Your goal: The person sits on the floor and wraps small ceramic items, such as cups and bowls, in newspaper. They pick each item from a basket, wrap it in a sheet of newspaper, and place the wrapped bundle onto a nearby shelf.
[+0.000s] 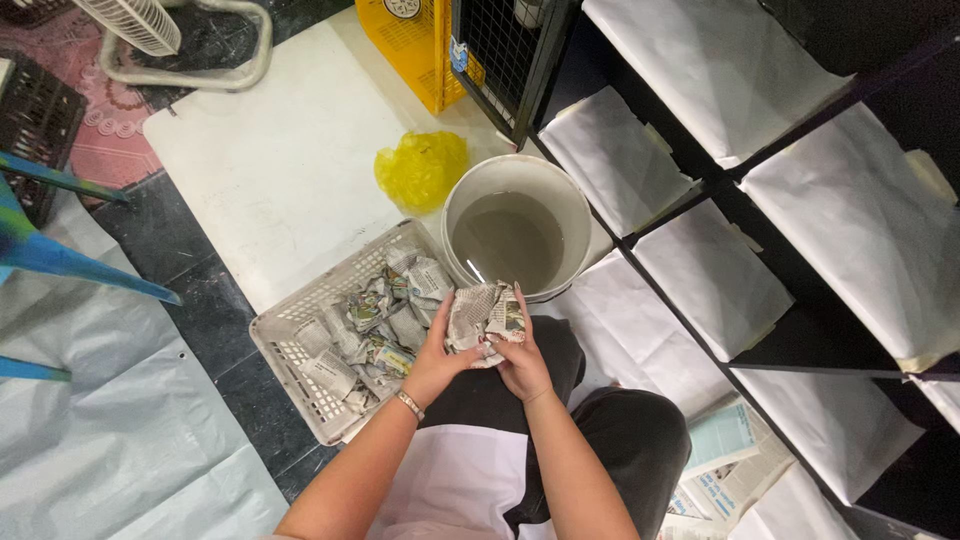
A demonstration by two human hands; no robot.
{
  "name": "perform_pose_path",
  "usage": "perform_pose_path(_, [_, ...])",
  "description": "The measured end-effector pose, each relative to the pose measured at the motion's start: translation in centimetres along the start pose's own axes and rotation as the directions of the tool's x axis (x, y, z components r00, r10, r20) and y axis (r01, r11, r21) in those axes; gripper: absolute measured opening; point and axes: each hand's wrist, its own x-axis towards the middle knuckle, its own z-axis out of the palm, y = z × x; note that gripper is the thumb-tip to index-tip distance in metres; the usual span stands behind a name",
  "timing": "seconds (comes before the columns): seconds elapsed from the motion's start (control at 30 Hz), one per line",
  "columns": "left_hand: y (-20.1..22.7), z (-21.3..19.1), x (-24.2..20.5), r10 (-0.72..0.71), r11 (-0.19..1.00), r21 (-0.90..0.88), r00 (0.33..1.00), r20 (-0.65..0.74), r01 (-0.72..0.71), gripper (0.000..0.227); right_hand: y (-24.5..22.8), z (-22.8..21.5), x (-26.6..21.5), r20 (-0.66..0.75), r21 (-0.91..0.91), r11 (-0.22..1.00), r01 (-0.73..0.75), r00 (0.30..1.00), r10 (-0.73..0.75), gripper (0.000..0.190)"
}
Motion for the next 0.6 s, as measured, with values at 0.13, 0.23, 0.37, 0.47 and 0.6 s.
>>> perform_pose_path(0.13, [0.5,-0.3,-0.2,-0.081,0.995,-0.053,0.996,0.034,0.083,0.104,1.6,-1.3,0.3,-0.090,-0.124,0.992,-0.012,0.996,0.001,0.087])
perform_pose_path(0.23, [1.1,-0.4,-0.6,-0.003,0.979,0.204,1.000,0.022,-0.002,0.096,3.0,-2.3,0.8,-0.159,-0.162,0.987,0.005,0.987,-0.031,0.073])
perform_pose_path(0.37, [1.3,0.2,-1.0,0.025,0.909,0.414,0.986,-0.167,0.047,0.068,3.9,-3.2,1.2,-0.205,-0.170,0.985,0.030,0.977,-0.065,0.057])
perform_pose_path(0.47, [-0.1,0.1,-1.1,-0.096,0.851,0.476,0.957,-0.274,0.221,0.054,3.7,-3.0,1.2,-0.242,-0.096,0.995,-0.002,0.970,-0.021,0.053])
perform_pose_path(0.6, [-3.3,-0.8,-0.5,0.137,0.917,0.398,0.924,-0.356,0.017,0.055,2.6,-2.3,0.7,-0.272,0.033,0.998,-0.051,0.961,0.058,0.054])
